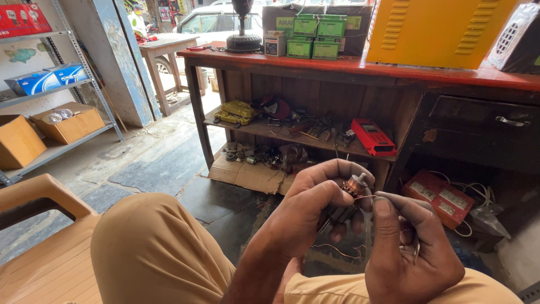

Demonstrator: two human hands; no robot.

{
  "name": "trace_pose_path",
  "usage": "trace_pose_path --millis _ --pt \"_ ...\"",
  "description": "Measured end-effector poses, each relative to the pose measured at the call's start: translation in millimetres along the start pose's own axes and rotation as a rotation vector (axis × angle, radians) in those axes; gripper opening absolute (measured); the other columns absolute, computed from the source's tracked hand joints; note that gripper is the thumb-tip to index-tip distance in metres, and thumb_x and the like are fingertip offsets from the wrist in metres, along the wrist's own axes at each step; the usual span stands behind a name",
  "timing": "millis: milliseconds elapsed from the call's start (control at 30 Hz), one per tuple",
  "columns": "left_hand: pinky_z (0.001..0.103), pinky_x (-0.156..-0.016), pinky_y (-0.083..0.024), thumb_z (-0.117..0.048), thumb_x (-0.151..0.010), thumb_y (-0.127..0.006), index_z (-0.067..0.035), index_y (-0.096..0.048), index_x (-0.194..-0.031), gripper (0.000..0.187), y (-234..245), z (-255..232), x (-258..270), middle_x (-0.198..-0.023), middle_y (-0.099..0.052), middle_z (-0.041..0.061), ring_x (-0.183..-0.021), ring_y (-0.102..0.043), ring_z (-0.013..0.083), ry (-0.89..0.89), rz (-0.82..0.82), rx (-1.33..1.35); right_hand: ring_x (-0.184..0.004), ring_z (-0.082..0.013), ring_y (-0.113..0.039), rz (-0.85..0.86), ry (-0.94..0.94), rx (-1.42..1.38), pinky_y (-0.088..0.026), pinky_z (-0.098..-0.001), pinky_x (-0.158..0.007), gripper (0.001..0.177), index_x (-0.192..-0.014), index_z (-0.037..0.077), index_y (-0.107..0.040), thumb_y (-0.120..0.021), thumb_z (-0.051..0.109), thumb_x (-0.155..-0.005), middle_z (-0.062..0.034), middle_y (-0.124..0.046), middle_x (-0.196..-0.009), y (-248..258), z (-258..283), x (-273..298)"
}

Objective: The person sits on the floor and uses a small metal tool to adjust the copper windings on a small electrical component. Another person enters the frame, gestures, and briefly interacts with items on the nearby workbench before leaving.

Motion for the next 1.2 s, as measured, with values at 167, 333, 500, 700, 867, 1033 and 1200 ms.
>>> trace_pose_path --millis 167,333,500,700,867,1033,1200 --pt "0.021 -0.040 -0.038 -0.005 -0.091 -0.045 0.003 -0.057 -0.122 0.034 -4.8 3.1 0.8 -0.080 -0.060 0.008 -0.056 -0.056 0.0086 0.014 0.033 0.006 -0.072 -0.0004 -0.058 -0.007 -0.013 0.038 -0.040 -0.0141 -0.063 0.013 -0.106 -0.001 -0.072 -0.073 0.012 -0.103 -0.0048 -0.073 -0.090 0.9 -2.4 0.4" --pt "0.021 -0.038 -0.033 -0.006 -0.089 -0.044 0.003 -0.056 -0.116 0.031 -3.1 4.4 0.8 -0.077 -0.057 0.004 -0.053 -0.051 0.0067 0.026 0.006 0.007 -0.072 -0.0030 -0.063 -0.046 0.010 0.076 -0.044 -0.0153 -0.062 0.016 -0.105 -0.002 -0.071 -0.073 0.014 -0.104 -0.0065 -0.072 -0.086 -2.6 -2.6 4.5" --pt "0.021 -0.037 -0.031 -0.006 -0.088 -0.043 0.004 -0.057 -0.115 0.032 -4.7 4.4 -0.6 -0.075 -0.056 0.004 -0.052 -0.050 0.0070 0.021 0.010 0.037 -0.076 -0.0052 -0.067 -0.044 0.016 0.041 -0.048 -0.0159 -0.063 0.018 -0.105 -0.003 -0.069 -0.072 0.015 -0.105 -0.0077 -0.073 -0.088 -4.9 -2.0 5.2" --pt "0.022 -0.042 -0.033 -0.005 -0.087 -0.043 0.000 -0.054 -0.117 0.032 -6.4 5.2 -2.2 -0.076 -0.054 0.003 -0.055 -0.048 0.0074 0.040 -0.026 -0.021 -0.068 -0.0042 -0.063 -0.060 -0.052 0.027 -0.044 -0.0157 -0.058 0.018 -0.104 -0.003 -0.070 -0.072 0.015 -0.103 -0.0057 -0.070 -0.081 -2.8 -5.9 3.6" --pt "0.023 -0.050 -0.037 -0.005 -0.091 -0.042 -0.001 -0.052 -0.119 0.030 -4.8 2.8 -0.2 -0.079 -0.052 0.002 -0.061 -0.048 0.0068 0.013 -0.074 -0.187 -0.063 -0.0039 -0.060 -0.060 -0.113 -0.028 -0.043 -0.0159 -0.056 0.016 -0.105 -0.002 -0.071 -0.072 0.014 -0.102 -0.0040 -0.067 -0.075 -2.7 -13.3 2.7" --pt "0.027 -0.058 -0.046 -0.007 -0.092 -0.044 0.000 -0.052 -0.120 0.030 -4.6 -6.1 -1.7 -0.084 -0.053 0.001 -0.069 -0.048 0.0073 -0.066 -0.125 -0.358 -0.067 -0.0055 -0.063 -0.020 -0.155 -0.054 -0.047 -0.0171 -0.059 0.015 -0.105 -0.001 -0.073 -0.072 0.013 -0.101 -0.0048 -0.069 -0.078 -9.3 -20.5 -1.6" --pt "0.029 -0.066 -0.050 -0.010 -0.090 -0.047 0.001 -0.055 -0.118 0.031 -9.2 -20.3 3.5 -0.090 -0.060 0.004 -0.077 -0.055 0.0101 -0.153 -0.183 -0.591 -0.073 -0.0073 -0.067 -0.036 -0.126 -0.026 -0.052 -0.0182 -0.063 0.014 -0.104 -0.001 -0.072 -0.073 0.012 -0.101 -0.0056 -0.072 -0.084 -16.0 -20.0 -0.8"
Point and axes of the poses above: each hand's wrist, its own x-axis away from the middle knuckle, its own y-axis out of the back of the hand, z = x × y, the point moved 9 cm from there along -x, towards the middle knuckle
